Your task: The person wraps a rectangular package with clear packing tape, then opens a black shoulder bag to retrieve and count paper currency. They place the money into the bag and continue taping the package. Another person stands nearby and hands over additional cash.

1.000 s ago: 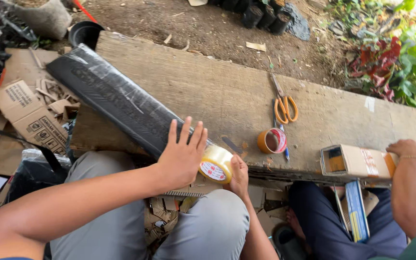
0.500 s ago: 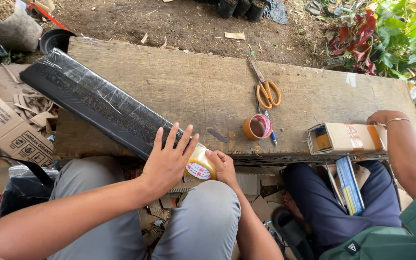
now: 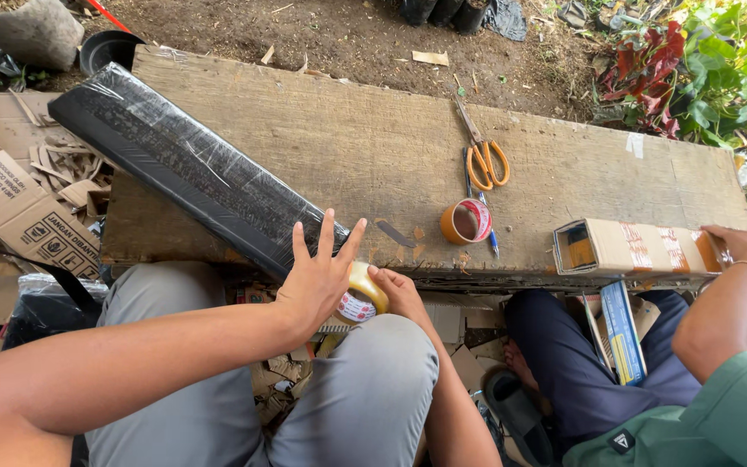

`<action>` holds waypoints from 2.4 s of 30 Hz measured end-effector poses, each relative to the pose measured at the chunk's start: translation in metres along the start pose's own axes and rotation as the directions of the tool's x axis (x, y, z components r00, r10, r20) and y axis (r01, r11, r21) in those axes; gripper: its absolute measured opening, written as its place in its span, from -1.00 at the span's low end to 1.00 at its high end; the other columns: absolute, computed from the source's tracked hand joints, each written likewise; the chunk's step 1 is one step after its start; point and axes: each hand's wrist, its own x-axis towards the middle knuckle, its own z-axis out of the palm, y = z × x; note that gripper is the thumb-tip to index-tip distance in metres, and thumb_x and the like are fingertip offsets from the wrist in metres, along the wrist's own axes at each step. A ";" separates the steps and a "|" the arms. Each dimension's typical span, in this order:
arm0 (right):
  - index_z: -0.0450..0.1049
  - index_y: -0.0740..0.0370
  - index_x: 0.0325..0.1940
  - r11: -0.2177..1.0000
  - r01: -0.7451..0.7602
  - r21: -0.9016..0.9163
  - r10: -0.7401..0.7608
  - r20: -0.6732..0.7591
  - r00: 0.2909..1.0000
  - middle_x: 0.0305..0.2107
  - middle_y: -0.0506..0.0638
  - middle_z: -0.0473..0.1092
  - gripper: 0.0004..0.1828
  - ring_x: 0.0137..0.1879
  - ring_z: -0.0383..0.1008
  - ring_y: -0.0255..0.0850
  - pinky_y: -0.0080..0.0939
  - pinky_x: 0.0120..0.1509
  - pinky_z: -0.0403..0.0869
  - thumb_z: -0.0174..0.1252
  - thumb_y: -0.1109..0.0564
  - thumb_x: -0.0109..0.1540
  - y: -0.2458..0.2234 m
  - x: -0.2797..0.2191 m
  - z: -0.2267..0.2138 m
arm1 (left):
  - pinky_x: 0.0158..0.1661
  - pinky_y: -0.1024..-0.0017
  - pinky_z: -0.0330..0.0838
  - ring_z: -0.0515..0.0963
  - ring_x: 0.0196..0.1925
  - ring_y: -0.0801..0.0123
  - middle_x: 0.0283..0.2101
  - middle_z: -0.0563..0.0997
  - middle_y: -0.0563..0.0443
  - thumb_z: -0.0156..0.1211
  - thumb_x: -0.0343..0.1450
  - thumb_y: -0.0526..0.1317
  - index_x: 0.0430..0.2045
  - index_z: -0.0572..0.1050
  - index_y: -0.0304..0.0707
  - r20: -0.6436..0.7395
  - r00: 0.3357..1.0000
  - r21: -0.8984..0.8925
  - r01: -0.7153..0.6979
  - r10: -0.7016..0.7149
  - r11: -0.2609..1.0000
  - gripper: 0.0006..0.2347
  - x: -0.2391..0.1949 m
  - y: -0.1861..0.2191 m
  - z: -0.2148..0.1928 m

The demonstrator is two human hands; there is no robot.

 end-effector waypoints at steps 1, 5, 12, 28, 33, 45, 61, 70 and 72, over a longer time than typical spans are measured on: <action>0.51 0.36 -0.15 0.998 0.019 -0.059 -0.019 -0.003 1.000 -0.42 -0.03 0.49 -0.62 -0.39 0.43 -0.37 -0.33 -0.35 0.42 0.18 -0.08 0.38 0.002 0.001 -0.001 | 0.11 -0.46 0.19 -0.01 0.42 -0.55 0.55 -0.13 -0.26 0.17 0.37 -0.13 0.13 0.48 -0.33 0.053 0.998 0.041 -0.034 0.032 0.999 -0.56 0.000 0.001 -0.001; 0.55 0.22 -0.15 0.996 0.025 -0.080 -0.025 0.006 1.000 -0.48 -0.11 0.48 -0.68 -0.47 0.39 -0.41 -0.36 -0.42 0.35 0.13 -0.09 0.32 0.012 0.002 -0.012 | 0.06 -0.54 0.16 -0.04 0.37 -0.74 0.55 -0.14 -0.30 0.21 0.36 -0.11 0.18 0.46 -0.27 0.136 0.987 0.175 -0.105 0.081 0.979 -0.52 -0.001 0.005 0.001; 0.56 0.31 -0.07 0.917 0.063 -0.394 -0.022 0.108 0.994 -0.38 -0.07 0.49 -0.60 -0.36 0.41 -0.42 -0.34 -0.28 0.40 0.13 -0.12 0.39 0.015 -0.001 -0.015 | 0.06 -0.53 0.16 -0.07 0.40 -0.73 0.56 -0.17 -0.26 0.06 0.40 0.14 0.42 0.20 -0.16 0.159 0.986 0.335 -0.093 0.041 0.938 -0.32 -0.004 0.015 0.004; 0.37 0.30 0.27 0.194 0.555 -0.809 -0.567 0.369 0.736 0.03 0.33 0.42 -0.37 0.14 0.42 0.13 -0.02 0.19 0.40 0.34 0.15 0.13 0.063 0.003 -0.078 | 0.16 0.08 0.33 0.33 0.27 -0.34 0.34 0.17 -0.59 0.05 0.47 -0.06 0.47 0.02 -0.18 0.072 0.989 -0.859 0.126 -0.128 0.497 -0.37 -0.053 0.043 0.023; 0.42 0.23 0.17 0.863 0.260 -0.433 -0.238 0.104 0.966 -0.09 0.04 0.42 -0.66 0.00 0.41 -0.21 -0.25 0.09 0.39 0.04 0.02 0.39 0.048 0.005 -0.058 | 0.21 -0.01 0.20 0.22 0.31 -0.41 0.31 0.15 -0.56 0.20 0.45 0.02 0.43 0.09 -0.12 -0.027 0.980 -0.955 0.033 -0.199 0.294 -0.34 -0.027 0.059 0.043; 0.47 0.30 0.02 0.391 0.369 -0.843 -0.553 0.105 0.827 -0.13 0.17 0.54 -0.78 0.01 0.57 -0.10 -0.20 0.14 0.51 0.11 0.10 0.40 -0.058 -0.013 0.001 | 0.28 0.16 0.25 0.34 0.34 -0.03 0.26 0.34 -0.20 0.48 0.23 -0.12 0.23 0.31 -0.20 -0.062 0.859 -0.996 -0.087 -0.508 -0.025 -0.34 -0.002 0.101 0.087; 0.46 0.24 0.09 0.217 0.543 -0.811 -0.631 0.308 0.712 -0.12 0.16 0.49 -0.69 0.02 0.56 0.03 -0.04 0.11 0.52 0.13 0.30 0.24 -0.063 0.012 0.023 | 0.25 0.21 0.26 0.37 0.32 0.08 0.25 0.37 -0.16 0.52 0.15 -0.17 0.28 0.24 -0.19 -0.031 0.872 -0.984 -0.112 -0.489 -0.137 -0.23 -0.013 0.090 0.072; 0.46 0.26 0.00 0.187 0.342 -0.921 -0.604 0.167 0.780 -0.29 0.19 0.47 -0.70 -0.10 0.49 0.14 0.05 0.01 0.44 0.27 0.24 0.19 -0.060 0.008 0.021 | 0.24 0.20 0.27 0.38 0.30 0.06 0.21 0.39 -0.14 0.50 0.15 -0.20 0.22 0.31 -0.14 -0.024 0.872 -0.987 -0.099 -0.490 -0.128 -0.31 -0.014 0.090 0.076; 0.46 0.26 0.00 0.231 0.325 -0.917 -0.572 0.142 0.808 -0.29 0.17 0.49 -0.72 -0.11 0.51 0.12 0.04 0.01 0.45 0.25 0.24 0.21 -0.057 0.013 0.018 | 0.24 0.20 0.27 0.38 0.31 0.07 0.22 0.39 -0.13 0.49 0.16 -0.21 0.22 0.31 -0.12 0.000 0.876 -0.985 -0.083 -0.482 -0.150 -0.31 -0.012 0.090 0.077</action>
